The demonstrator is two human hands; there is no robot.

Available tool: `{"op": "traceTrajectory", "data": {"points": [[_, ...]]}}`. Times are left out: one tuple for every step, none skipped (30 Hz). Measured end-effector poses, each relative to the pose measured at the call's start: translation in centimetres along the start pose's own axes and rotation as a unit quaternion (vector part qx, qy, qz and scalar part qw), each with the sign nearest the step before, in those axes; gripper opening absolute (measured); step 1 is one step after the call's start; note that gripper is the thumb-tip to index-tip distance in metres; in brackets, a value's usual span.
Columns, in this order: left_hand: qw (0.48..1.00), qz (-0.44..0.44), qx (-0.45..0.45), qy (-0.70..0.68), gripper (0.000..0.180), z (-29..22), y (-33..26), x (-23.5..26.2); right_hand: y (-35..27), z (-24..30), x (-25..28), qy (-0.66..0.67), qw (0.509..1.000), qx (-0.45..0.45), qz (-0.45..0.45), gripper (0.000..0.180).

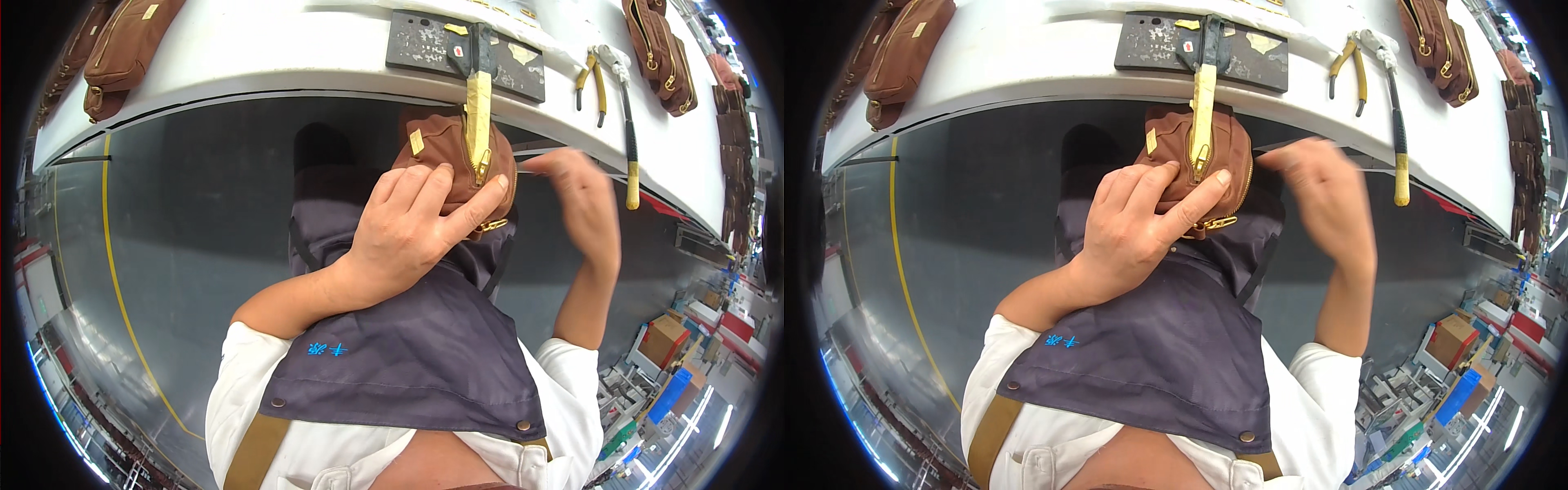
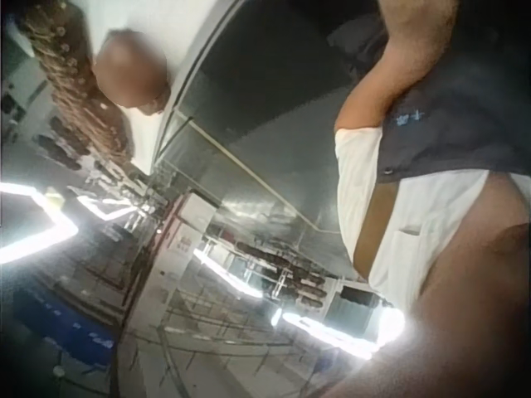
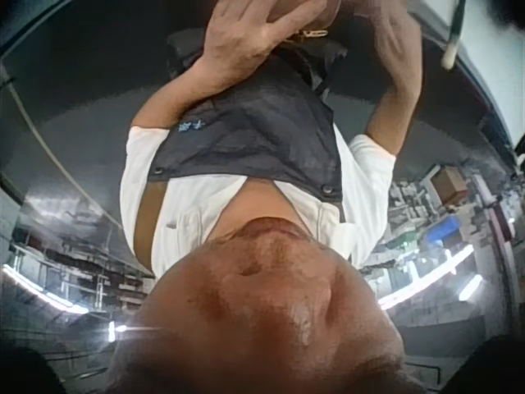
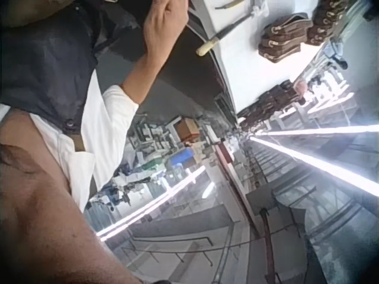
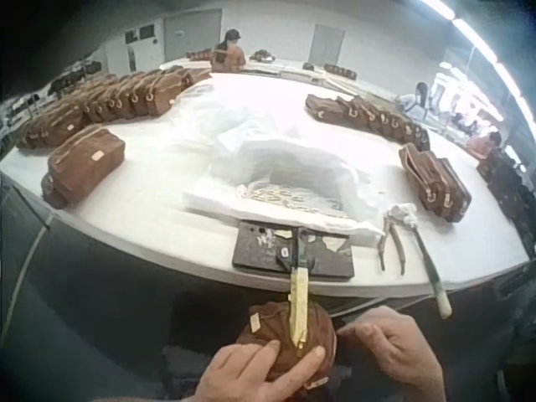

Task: Attaching metal hardware and rings to leather pouches using pliers and a mallet.

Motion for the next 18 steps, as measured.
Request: {"op": "traceTrajectory", "data": {"points": [[1.000,-0.005,0.002,-0.002,0.054,0.0,0.0,0.0,-0.3,0.2,-2.2,0.053,0.998,0.023,0.022,0.029],[1.000,0.000,-0.001,-0.001,0.054,-0.1,0.0,0.1,-0.3,0.3,-3.7,0.069,0.996,-0.014,0.056,0.028],[1.000,-0.016,-0.005,0.002,0.054,-0.3,-0.1,0.4,-0.5,-0.3,-4.6,0.154,0.987,-0.039,0.023,0.027],[0.999,-0.032,-0.010,0.006,0.053,-0.5,-0.2,0.7,-0.7,-1.0,-5.4,0.237,0.969,-0.063,-0.010,0.025],[0.999,-0.029,-0.012,0.006,0.053,-0.6,-0.4,0.7,-0.9,-0.8,-5.7,0.240,0.968,-0.064,-0.011,0.025],[0.999,-0.038,-0.026,-0.004,0.051,-1.0,-0.9,0.7,-1.5,-1.5,-6.7,0.374,0.918,-0.131,-0.006,0.022],[0.998,-0.047,-0.040,-0.015,0.049,-1.2,-1.2,0.8,-2.1,-2.0,-7.7,0.498,0.845,-0.193,0.000,0.020],[0.998,-0.044,-0.042,-0.015,0.049,-1.2,-1.6,1.0,-2.4,-2.0,-7.5,0.500,0.844,-0.195,-0.002,0.020],[0.992,0.003,-0.068,-0.104,0.049,-1.4,-2.1,0.7,-2.6,-1.5,-7.0,0.464,0.871,-0.157,0.025,0.016],[0.976,0.049,-0.093,-0.192,0.048,-1.6,-2.6,0.4,-2.7,-0.9,-6.5,0.426,0.895,-0.118,0.053,0.014],[0.961,0.078,-0.116,-0.239,0.050,-1.7,-3.3,0.0,-2.6,-0.1,-5.5,0.312,0.946,-0.058,0.067,0.013],[0.961,0.080,-0.115,-0.240,0.050,-1.5,-3.5,-0.2,-2.9,0.4,-4.9,0.186,0.978,0.006,0.091,0.017],[0.958,0.043,-0.103,-0.265,0.050,-1.1,-3.7,0.2,-3.1,1.5,-5.1,0.119,0.985,0.052,0.111,0.018],[0.953,0.006,-0.090,-0.290,0.050,-0.7,-3.8,0.6,-3.3,2.8,-5.5,0.052,0.985,0.099,0.130,0.019],[0.961,0.000,-0.085,-0.263,0.050,-0.4,-3.5,0.4,-3.5,4.1,-6.1,-0.006,0.982,0.143,0.121,0.019],[0.967,0.028,-0.061,-0.246,0.052,-0.1,-2.7,0.1,-3.5,5.4,-6.6,-0.059,0.973,0.195,0.109,0.017],[0.971,0.050,-0.056,-0.226,0.053,0.0,-2.6,-0.7,-3.6,5.6,-7.2,-0.094,0.970,0.198,0.101,0.016],[0.975,0.072,-0.052,-0.206,0.055,0.2,-2.5,-1.5,-3.6,5.7,-7.6,-0.129,0.967,0.201,0.094,0.015]]}}
Point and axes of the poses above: each hand's wrist, its own y-axis towards the middle knuckle, its own x-axis out of the back of the hand, z = x × y, the point moved 8 cm from there along y, towards the middle knuckle, and after that the axes turned 1 degree about z, right-handed, at the moved point
